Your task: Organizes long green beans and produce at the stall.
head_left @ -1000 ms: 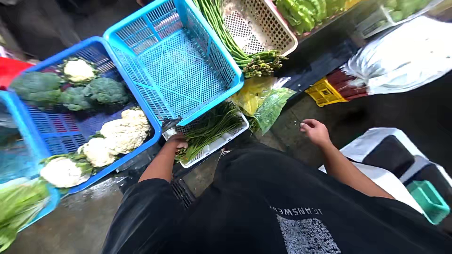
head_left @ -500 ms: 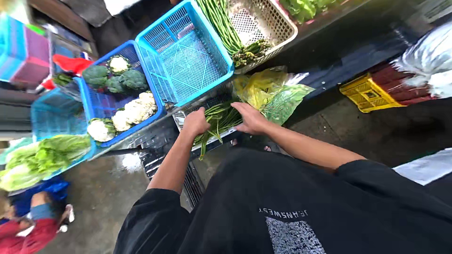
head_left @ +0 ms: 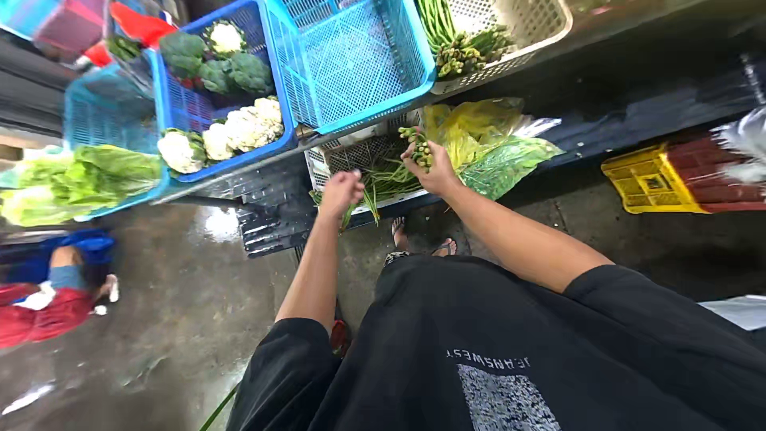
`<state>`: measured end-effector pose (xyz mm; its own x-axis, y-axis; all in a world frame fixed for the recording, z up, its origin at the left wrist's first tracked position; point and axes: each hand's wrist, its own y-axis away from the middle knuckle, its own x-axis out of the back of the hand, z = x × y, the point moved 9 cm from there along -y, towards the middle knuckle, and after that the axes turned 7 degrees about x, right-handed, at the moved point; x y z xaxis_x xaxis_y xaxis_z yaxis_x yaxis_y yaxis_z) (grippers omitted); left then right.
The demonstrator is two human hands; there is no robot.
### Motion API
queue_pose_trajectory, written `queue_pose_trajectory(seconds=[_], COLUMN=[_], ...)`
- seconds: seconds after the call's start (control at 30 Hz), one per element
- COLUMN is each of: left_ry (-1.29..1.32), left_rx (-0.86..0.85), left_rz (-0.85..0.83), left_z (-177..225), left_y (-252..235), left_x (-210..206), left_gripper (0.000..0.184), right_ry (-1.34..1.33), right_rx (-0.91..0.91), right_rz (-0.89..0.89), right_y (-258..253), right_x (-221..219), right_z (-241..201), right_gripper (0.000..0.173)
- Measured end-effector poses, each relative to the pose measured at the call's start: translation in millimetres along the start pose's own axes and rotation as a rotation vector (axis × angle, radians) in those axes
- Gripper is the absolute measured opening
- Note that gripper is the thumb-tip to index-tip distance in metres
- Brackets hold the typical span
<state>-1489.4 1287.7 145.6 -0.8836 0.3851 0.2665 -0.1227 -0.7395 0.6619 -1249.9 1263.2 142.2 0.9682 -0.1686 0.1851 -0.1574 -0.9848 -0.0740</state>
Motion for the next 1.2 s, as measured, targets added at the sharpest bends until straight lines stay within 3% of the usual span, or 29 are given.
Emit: queue_pose_trajectory(seconds=[0.03,0.1,0.13,0.2,0.33,0.47,0.6,0.7,0.8,0.9,0.97,1.07,1.2], left_ry=[-0.104,-0.381,-0.522,-0.692,-0.858,-0.991,-0.989,-0.976,-1.010,-0.969,-0.931,-0.950,-0.946], left_rx=[0.114,0.265,0.290,0.265,0.228,0.140,0.159,0.233,0.220,0.088,-0.054,-0.286,-0.615], left_rz=[0.026,0.061,0.096,0.157,0.088,0.138,0.156,0.152,0.139,0.091,0.072,0.044,-0.063], left_z=[-41,-110,-137,-165,-164,-155,-185,-209,-208,-185,-144,-55,81], left_y=[-19,-53,-65,-90,-109,-110,-110,-111,-106,-97,-92,-59,13], left_x=[-11,-39,-50,-60,-35,34,73,71,62,64,60,32,-34], left_gripper=[0.043,0.068,0.081,0.081,0.053,0.041,0.043,0.055,0.063,0.053,0.045,0.041,0.037], right_ry=[-0.043,-0.103,-0.111,-0.088,-0.098,-0.254,-0.471,-0.504,-0.417,-0.375,-0.389,-0.385,-0.365], right_rx=[0.006,0.021,0.012,-0.011,-0.031,-0.055,-0.102,-0.101,-0.031,0.023,0.033,0.025,0.057], right_rz=[0.029,0.068,0.073,0.064,0.055,0.171,0.376,0.496,0.571,0.496,0.367,0.224,0.193], right_y=[2,0,1,-2,2,1,2,3,0,4,7,24,36], right_x=[5,10,9,9,8,20,44,61,84,107,119,128,143], right_z=[1,0,-2,-10,-29,-39,-46,-59,-83,-107,-120,-126,-125], right_gripper=[0.031,0.027,0.024,0.022,0.022,0.025,0.028,0.024,0.023,0.030,0.036,0.042,0.045])
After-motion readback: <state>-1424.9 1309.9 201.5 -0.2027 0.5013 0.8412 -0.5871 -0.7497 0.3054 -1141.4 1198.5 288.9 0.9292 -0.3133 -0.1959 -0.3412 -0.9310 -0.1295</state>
